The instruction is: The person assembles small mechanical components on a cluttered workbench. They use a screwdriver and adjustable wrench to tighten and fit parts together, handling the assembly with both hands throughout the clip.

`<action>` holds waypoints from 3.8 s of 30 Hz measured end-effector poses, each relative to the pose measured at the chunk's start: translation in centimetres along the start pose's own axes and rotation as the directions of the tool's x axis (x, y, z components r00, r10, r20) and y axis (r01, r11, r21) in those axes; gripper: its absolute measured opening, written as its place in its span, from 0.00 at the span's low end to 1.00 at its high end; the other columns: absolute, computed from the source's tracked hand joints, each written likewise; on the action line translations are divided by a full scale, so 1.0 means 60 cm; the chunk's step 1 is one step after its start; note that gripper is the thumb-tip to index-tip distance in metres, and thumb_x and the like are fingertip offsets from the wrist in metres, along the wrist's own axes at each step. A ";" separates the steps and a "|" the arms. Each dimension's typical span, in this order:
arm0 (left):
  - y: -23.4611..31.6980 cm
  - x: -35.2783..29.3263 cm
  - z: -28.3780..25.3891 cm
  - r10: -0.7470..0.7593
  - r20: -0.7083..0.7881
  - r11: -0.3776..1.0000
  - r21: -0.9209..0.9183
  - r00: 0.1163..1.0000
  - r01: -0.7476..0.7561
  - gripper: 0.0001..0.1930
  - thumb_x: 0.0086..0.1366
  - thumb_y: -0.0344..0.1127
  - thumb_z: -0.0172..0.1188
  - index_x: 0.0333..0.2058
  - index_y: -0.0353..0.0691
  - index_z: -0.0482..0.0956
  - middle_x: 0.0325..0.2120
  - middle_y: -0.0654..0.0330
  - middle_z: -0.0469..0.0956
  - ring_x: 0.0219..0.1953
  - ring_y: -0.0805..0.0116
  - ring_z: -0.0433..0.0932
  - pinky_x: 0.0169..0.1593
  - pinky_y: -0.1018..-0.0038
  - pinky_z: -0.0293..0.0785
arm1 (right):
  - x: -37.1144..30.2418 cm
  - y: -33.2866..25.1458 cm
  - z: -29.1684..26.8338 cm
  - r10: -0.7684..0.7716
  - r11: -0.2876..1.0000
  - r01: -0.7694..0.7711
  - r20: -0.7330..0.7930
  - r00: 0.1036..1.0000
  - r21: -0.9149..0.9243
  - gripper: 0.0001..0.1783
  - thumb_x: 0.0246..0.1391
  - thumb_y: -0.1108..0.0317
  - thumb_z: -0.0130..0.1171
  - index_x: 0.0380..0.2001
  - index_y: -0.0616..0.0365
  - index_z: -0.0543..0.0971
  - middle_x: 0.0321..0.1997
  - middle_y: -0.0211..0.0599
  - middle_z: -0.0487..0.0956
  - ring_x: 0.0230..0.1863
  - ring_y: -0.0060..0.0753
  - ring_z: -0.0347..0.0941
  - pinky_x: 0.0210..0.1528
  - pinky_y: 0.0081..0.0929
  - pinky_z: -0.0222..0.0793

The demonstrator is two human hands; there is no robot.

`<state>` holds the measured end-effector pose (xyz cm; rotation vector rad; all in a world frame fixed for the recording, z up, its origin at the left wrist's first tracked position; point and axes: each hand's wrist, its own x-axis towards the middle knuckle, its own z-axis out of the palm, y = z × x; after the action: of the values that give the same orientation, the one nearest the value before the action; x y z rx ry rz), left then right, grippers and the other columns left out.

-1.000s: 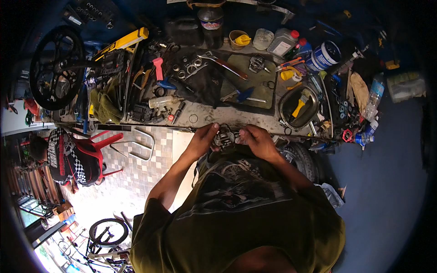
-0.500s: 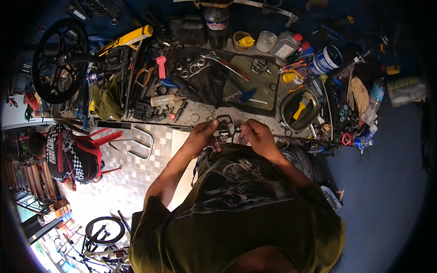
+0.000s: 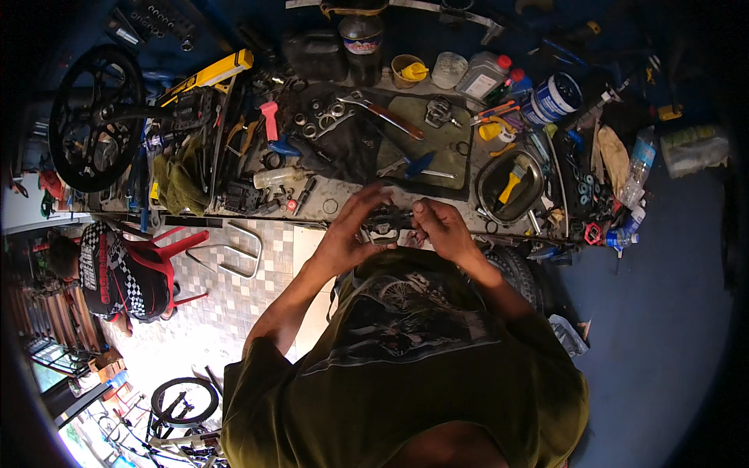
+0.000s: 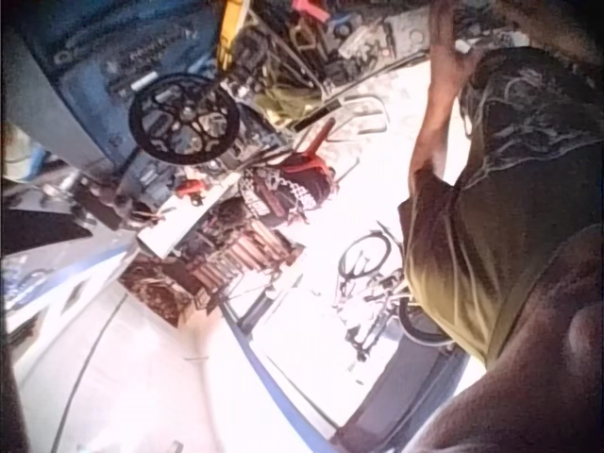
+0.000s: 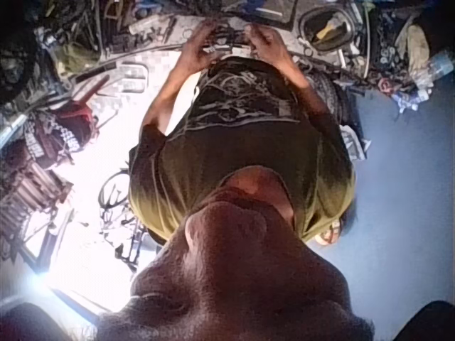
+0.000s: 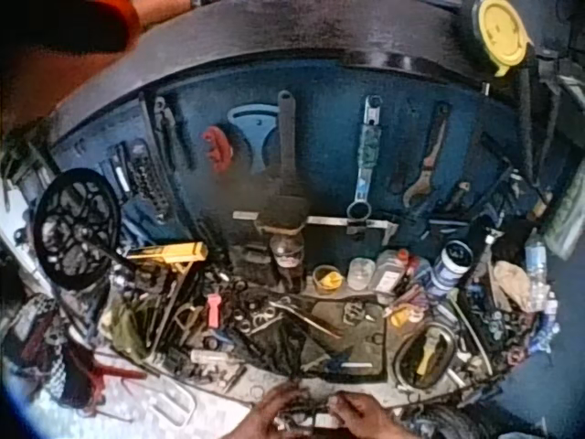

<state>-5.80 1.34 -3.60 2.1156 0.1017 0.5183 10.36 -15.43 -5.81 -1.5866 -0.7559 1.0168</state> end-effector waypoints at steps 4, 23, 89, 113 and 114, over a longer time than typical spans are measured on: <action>-0.008 -0.005 0.010 -0.463 0.190 0.737 -0.460 0.866 0.495 0.22 0.65 0.50 0.59 0.46 0.35 0.73 0.27 0.58 0.79 0.33 0.62 0.81 0.36 0.72 0.76 | -0.004 -0.028 0.009 -0.275 0.930 0.260 -0.025 0.961 -0.259 0.14 0.61 0.59 0.56 0.29 0.60 0.75 0.24 0.32 0.72 0.25 0.26 0.69 0.27 0.25 0.66; 0.035 0.044 -0.033 -0.746 -0.005 0.585 -0.483 0.666 0.651 0.21 0.63 0.49 0.62 0.39 0.33 0.78 0.24 0.66 0.77 0.18 0.82 0.69 0.19 0.82 0.63 | 0.025 -0.072 -0.019 -0.707 0.289 0.600 0.257 0.659 -0.746 0.14 0.46 0.66 0.67 0.38 0.55 0.78 0.32 0.32 0.76 0.30 0.34 0.76 0.30 0.29 0.74; 0.054 0.053 -0.054 -0.502 -0.039 0.795 -0.413 0.864 0.444 0.22 0.60 0.40 0.67 0.44 0.27 0.75 0.35 0.60 0.80 0.36 0.77 0.74 0.40 0.79 0.72 | 0.024 -0.086 0.011 0.274 0.612 -0.571 0.530 0.802 0.547 0.18 0.67 0.57 0.44 0.23 0.52 0.66 0.18 0.23 0.61 0.16 0.18 0.59 0.18 0.18 0.53; 0.064 0.056 -0.035 -0.507 -0.057 0.713 -0.589 0.860 0.381 0.24 0.61 0.34 0.65 0.53 0.37 0.67 0.38 0.61 0.77 0.40 0.76 0.74 0.43 0.79 0.71 | 0.026 -0.095 0.002 -0.148 0.988 0.136 0.224 0.963 0.068 0.23 0.67 0.49 0.44 0.30 0.57 0.74 0.24 0.26 0.68 0.23 0.17 0.62 0.25 0.18 0.58; 0.066 0.056 -0.036 -0.424 -0.120 0.831 -0.446 0.898 0.333 0.24 0.61 0.34 0.66 0.52 0.37 0.67 0.38 0.59 0.78 0.40 0.74 0.75 0.43 0.78 0.72 | 0.023 -0.101 0.003 -0.065 0.993 0.040 0.235 0.970 0.112 0.24 0.67 0.47 0.43 0.29 0.56 0.74 0.24 0.24 0.68 0.23 0.15 0.60 0.25 0.17 0.57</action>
<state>-4.10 1.66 1.75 1.5595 0.4874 0.4746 11.00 -12.70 -0.29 -1.3607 -0.8869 1.2033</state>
